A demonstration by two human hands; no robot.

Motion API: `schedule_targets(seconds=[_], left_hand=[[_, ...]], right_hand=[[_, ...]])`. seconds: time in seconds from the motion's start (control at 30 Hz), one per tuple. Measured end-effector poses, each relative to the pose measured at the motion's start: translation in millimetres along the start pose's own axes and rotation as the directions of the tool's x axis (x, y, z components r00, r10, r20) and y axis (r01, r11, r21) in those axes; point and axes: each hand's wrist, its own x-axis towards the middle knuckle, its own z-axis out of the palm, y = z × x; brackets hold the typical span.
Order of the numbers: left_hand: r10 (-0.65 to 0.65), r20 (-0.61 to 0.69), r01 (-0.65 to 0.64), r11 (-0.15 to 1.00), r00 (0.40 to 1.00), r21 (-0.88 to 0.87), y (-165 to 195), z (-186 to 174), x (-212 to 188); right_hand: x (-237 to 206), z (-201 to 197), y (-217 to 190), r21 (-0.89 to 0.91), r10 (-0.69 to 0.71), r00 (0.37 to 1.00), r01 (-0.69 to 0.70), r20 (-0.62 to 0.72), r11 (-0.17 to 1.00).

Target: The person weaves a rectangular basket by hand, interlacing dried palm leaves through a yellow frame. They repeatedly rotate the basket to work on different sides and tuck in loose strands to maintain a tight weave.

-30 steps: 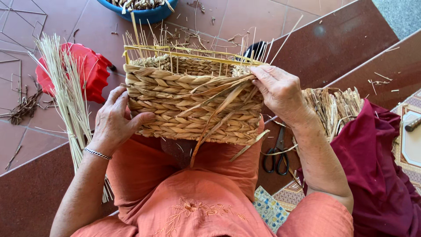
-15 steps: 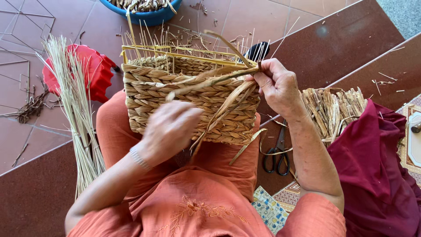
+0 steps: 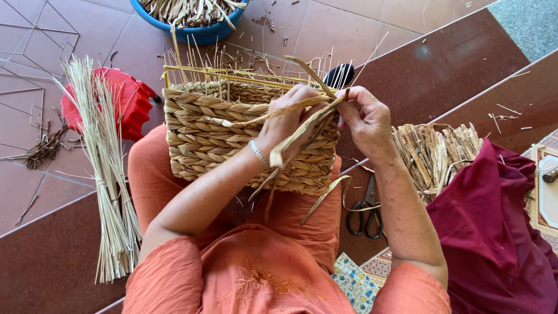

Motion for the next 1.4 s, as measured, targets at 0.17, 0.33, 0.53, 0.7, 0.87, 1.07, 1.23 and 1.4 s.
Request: schedule_targets(seconds=[0.17,0.33,0.53,0.7,0.87,1.07,1.23,1.4], left_hand=[[0.264,0.097,-0.277,0.949,0.96,0.15,7.8,-2.0,-45.8],[0.348,0.231,-0.414,0.823,0.908,0.389,5.4,-17.7,-44.6],[0.197,0.191,-0.274,0.743,0.962,0.611,-7.7,-50.7,-24.6],[0.166,0.341,-0.351,0.714,0.925,0.606,-13.7,-43.8,-36.0],[0.125,0.289,-0.271,0.793,0.949,0.545,-0.2,-52.7,-45.5],[0.234,0.242,-0.333,0.751,0.942,0.571,26.8,-44.2,-56.9],[0.069,0.311,-0.242,0.791,0.948,0.562,15.2,-17.7,-67.9],[-0.016,0.37,-0.205,0.81,0.929,0.55,17.1,-32.4,-69.5]], right_hand=[[10.5,11.6,-8.4,-0.274,-0.212,0.976,0.192,-0.045,0.942],[12.1,12.7,-30.4,-0.482,-0.371,0.92,0.385,0.128,0.787],[2.0,12.3,-38.0,-0.54,-0.347,0.917,0.398,0.199,0.742],[5.6,23.9,-21.6,-0.625,-0.345,0.938,0.254,-0.027,0.738],[3.8,25.7,-17.9,-0.45,-0.247,0.96,0.163,-0.135,0.878],[4.5,34.7,-14.1,-0.755,-0.559,0.824,0.423,0.092,0.501],[13.2,26.3,-13.9,-0.707,-0.552,0.797,0.536,0.245,0.461],[7.3,23.6,-23.6,-0.698,-0.582,0.752,0.595,0.308,0.399]])
